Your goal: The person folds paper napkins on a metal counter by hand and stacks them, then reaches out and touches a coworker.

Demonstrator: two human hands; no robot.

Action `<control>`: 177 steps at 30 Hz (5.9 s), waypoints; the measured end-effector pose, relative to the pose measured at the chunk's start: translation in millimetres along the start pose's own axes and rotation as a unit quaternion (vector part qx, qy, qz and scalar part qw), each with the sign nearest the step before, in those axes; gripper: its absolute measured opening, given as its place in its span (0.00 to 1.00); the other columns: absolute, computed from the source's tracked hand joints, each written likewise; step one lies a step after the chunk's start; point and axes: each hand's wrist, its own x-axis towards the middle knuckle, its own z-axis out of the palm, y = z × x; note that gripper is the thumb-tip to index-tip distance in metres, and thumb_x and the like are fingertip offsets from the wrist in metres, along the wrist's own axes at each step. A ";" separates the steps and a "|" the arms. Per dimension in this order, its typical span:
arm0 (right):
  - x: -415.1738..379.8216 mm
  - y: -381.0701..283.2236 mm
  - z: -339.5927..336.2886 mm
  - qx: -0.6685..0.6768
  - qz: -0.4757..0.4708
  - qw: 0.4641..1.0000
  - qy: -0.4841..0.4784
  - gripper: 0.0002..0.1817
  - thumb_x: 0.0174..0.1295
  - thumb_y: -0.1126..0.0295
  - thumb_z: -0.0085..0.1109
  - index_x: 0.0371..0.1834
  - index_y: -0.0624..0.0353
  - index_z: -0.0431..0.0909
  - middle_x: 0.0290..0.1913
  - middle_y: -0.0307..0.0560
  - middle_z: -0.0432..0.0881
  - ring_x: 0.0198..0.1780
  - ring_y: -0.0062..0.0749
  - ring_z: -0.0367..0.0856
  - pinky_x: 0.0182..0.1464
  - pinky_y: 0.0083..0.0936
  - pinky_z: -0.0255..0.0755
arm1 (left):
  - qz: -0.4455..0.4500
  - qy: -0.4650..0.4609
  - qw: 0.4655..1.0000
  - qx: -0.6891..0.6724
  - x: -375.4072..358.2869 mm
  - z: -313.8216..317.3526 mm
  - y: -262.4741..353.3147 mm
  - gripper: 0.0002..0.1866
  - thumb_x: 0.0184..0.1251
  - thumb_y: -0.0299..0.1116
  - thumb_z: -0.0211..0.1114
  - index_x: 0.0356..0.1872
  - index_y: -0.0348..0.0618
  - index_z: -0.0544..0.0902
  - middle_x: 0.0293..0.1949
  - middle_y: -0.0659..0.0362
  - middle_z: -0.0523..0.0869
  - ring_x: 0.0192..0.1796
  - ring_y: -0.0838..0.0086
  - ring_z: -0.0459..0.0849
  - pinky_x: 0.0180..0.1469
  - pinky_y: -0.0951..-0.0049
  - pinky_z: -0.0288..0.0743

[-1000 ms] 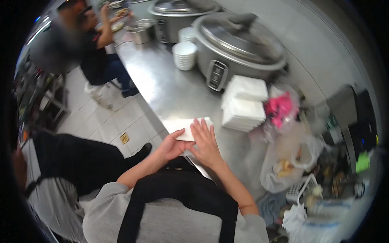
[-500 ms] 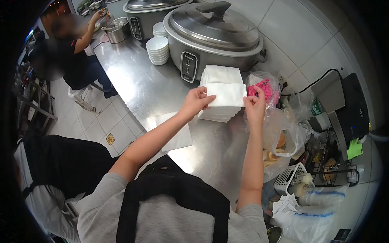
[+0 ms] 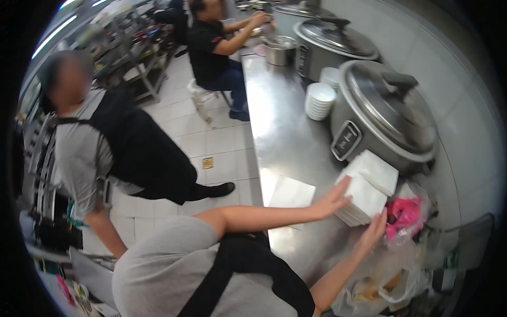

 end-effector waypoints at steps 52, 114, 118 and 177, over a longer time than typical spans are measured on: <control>-74.9 -52.7 30.3 -0.192 -0.238 0.951 0.033 0.17 0.60 0.77 0.51 0.53 0.68 0.76 0.60 0.58 0.73 0.61 0.50 0.71 0.64 0.38 0.62 | 0.213 -0.028 0.933 0.290 -29.9 -61.9 30.6 0.25 0.62 0.34 0.62 0.62 0.47 0.71 0.67 0.50 0.65 0.69 0.54 0.61 0.67 0.45 0.53; -70.8 53.9 128.9 -0.222 0.039 0.938 -0.262 0.12 0.58 0.67 0.59 0.34 0.67 0.75 0.28 0.58 0.81 0.31 0.47 0.81 0.35 0.35 0.72 | -0.210 0.036 0.933 0.290 -104.2 -148.8 -6.1 0.44 0.54 0.36 0.69 0.70 0.43 0.54 0.20 0.56 0.81 0.27 0.59 0.83 0.31 0.61 0.74; -72.0 41.9 134.9 -0.318 0.025 0.915 -0.249 0.14 0.60 0.64 0.57 0.29 0.65 0.70 0.26 0.61 0.78 0.32 0.58 0.78 0.34 0.44 0.68 | -0.194 0.023 0.931 0.309 -102.9 -149.9 -9.4 0.44 0.56 0.33 0.66 0.71 0.43 0.50 0.20 0.54 0.82 0.27 0.57 0.83 0.31 0.60 0.75; -105.5 5.6 107.0 -0.426 -0.353 0.802 -0.224 0.09 0.57 0.72 0.56 0.39 0.58 0.82 0.48 0.44 0.81 0.51 0.36 0.77 0.56 0.38 0.63 | -0.410 0.039 0.786 -0.461 -131.9 -144.3 -3.6 0.35 0.70 0.59 0.48 0.62 0.33 0.67 0.56 0.43 0.76 0.57 0.59 0.79 0.58 0.65 0.75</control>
